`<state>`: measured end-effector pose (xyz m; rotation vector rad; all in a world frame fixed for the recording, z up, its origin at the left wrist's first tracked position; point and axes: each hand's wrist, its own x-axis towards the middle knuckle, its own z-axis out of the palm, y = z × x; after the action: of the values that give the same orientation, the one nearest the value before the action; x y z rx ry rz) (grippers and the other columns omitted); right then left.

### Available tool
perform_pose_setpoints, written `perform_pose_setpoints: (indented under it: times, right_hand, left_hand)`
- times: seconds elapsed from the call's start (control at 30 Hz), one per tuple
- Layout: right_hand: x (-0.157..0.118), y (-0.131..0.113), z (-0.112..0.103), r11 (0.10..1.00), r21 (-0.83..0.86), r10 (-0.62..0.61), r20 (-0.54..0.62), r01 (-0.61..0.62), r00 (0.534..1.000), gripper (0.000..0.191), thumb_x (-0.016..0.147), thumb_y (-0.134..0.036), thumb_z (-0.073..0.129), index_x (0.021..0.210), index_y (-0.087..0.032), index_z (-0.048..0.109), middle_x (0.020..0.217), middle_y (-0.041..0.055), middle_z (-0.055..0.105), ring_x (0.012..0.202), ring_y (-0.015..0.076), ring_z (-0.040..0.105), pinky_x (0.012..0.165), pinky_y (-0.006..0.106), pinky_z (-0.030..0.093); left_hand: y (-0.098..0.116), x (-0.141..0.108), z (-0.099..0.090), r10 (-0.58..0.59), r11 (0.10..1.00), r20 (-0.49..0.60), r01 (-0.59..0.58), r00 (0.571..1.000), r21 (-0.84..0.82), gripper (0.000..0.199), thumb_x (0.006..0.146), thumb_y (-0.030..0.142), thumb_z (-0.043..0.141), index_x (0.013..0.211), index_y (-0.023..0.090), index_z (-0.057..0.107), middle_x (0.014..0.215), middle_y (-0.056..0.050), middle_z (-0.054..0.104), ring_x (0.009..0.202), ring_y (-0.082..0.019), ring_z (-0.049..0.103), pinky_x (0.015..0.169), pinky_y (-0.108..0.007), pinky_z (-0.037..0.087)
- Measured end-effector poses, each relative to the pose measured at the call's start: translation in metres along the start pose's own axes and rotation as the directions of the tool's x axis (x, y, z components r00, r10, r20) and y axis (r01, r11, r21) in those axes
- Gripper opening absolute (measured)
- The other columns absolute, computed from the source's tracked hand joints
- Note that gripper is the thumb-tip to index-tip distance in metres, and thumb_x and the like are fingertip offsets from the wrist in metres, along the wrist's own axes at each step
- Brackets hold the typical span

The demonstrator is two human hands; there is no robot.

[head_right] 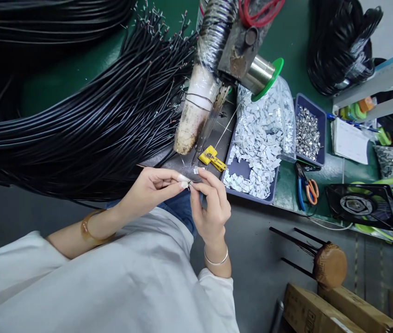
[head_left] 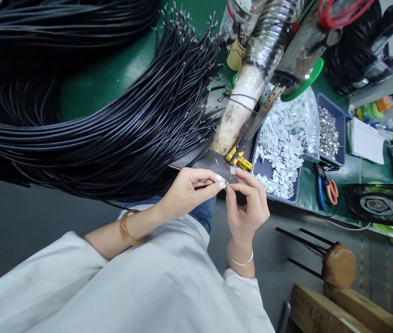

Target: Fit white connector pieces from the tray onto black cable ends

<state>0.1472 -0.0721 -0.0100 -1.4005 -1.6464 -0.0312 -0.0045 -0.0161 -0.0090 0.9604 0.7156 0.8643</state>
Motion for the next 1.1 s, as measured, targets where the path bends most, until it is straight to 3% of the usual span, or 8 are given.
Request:
perform_pose_setpoints:
  times: [0.13,0.23,0.4,0.5,0.63,0.73,0.87,1.1]
  right_hand:
    - [0.000,0.006,-0.005,0.993,-0.015,0.111,-0.259,-0.119,0.959,0.016,0.088,-0.010,0.067,0.098,-0.022,0.068,0.110,0.0060,0.073,0.102,0.0209,0.074,0.087,0.042,0.066]
    - [0.003,0.007,-0.005,0.987,0.017,0.159,-0.139,-0.158,0.977,0.014,0.088,-0.015,0.069,0.100,-0.023,0.070,0.104,0.0044,0.075,0.098,0.0200,0.074,0.087,0.041,0.065]
    - [0.006,0.005,0.017,0.998,-0.058,0.007,0.066,-0.003,0.998,0.020,0.088,-0.021,0.073,0.107,-0.021,0.068,0.109,0.0063,0.076,0.103,0.0182,0.073,0.093,0.035,0.062]
    - [0.005,0.007,0.025,0.998,-0.059,-0.003,0.065,0.007,0.998,0.010,0.090,-0.017,0.069,0.099,-0.022,0.069,0.105,0.0048,0.076,0.099,0.0162,0.074,0.091,0.032,0.061]
    - [0.003,0.008,0.017,1.000,-0.013,-0.021,-0.034,0.021,0.999,0.019,0.089,-0.008,0.066,0.102,-0.022,0.070,0.103,0.0033,0.078,0.098,0.0155,0.075,0.089,0.031,0.061]
    - [0.001,0.004,0.008,0.997,0.047,-0.062,-0.136,0.069,0.989,0.025,0.090,-0.006,0.063,0.107,-0.023,0.067,0.101,0.0029,0.079,0.094,0.0168,0.076,0.083,0.033,0.063]
    - [-0.002,0.000,0.008,0.992,0.059,-0.102,-0.114,0.109,0.988,0.021,0.087,-0.011,0.069,0.102,-0.025,0.066,0.099,0.0019,0.079,0.088,0.0178,0.077,0.076,0.032,0.065]
    - [-0.005,0.006,0.012,0.962,0.261,0.121,-0.128,-0.085,0.984,0.012,0.091,-0.015,0.061,0.100,-0.022,0.059,0.103,0.0059,0.077,0.094,0.0198,0.077,0.078,0.037,0.067]
  left_hand:
    - [0.004,0.002,-0.004,0.018,1.000,-0.115,-0.016,0.993,0.019,0.005,0.072,0.017,0.077,0.073,0.014,0.074,0.068,0.000,0.070,0.062,-0.009,0.059,0.064,-0.019,0.051]
    - [0.008,0.004,-0.007,0.036,0.999,-0.169,-0.032,0.985,0.027,0.005,0.069,0.016,0.077,0.069,0.014,0.072,0.062,0.002,0.067,0.057,-0.007,0.055,0.060,-0.019,0.048]
    - [0.011,0.005,-0.008,0.052,0.998,-0.193,-0.043,0.980,0.053,0.006,0.067,0.017,0.076,0.067,0.014,0.070,0.063,0.002,0.065,0.059,-0.008,0.055,0.060,-0.020,0.047]
    - [0.012,0.007,-0.008,0.062,0.995,-0.209,-0.044,0.976,0.090,0.007,0.068,0.018,0.074,0.067,0.014,0.069,0.062,0.001,0.064,0.060,-0.009,0.054,0.059,-0.020,0.046]
    - [0.014,0.013,-0.010,0.099,0.987,-0.245,-0.064,0.965,0.145,0.008,0.069,0.020,0.073,0.067,0.013,0.069,0.061,0.001,0.062,0.058,-0.009,0.054,0.057,-0.020,0.044]
    - [0.015,0.016,-0.008,0.087,0.987,-0.196,-0.057,0.977,0.152,0.008,0.068,0.019,0.073,0.067,0.013,0.069,0.062,0.000,0.063,0.058,-0.008,0.053,0.056,-0.019,0.043]
    - [0.013,0.014,-0.004,0.052,0.987,-0.115,-0.034,0.992,0.154,0.007,0.069,0.018,0.072,0.066,0.013,0.068,0.059,0.001,0.060,0.054,-0.007,0.048,0.050,-0.018,0.036]
    - [0.014,0.013,-0.002,0.005,0.997,-0.081,0.001,0.997,0.073,0.007,0.072,0.020,0.073,0.069,0.013,0.072,0.063,0.001,0.065,0.058,-0.008,0.052,0.056,-0.019,0.043]
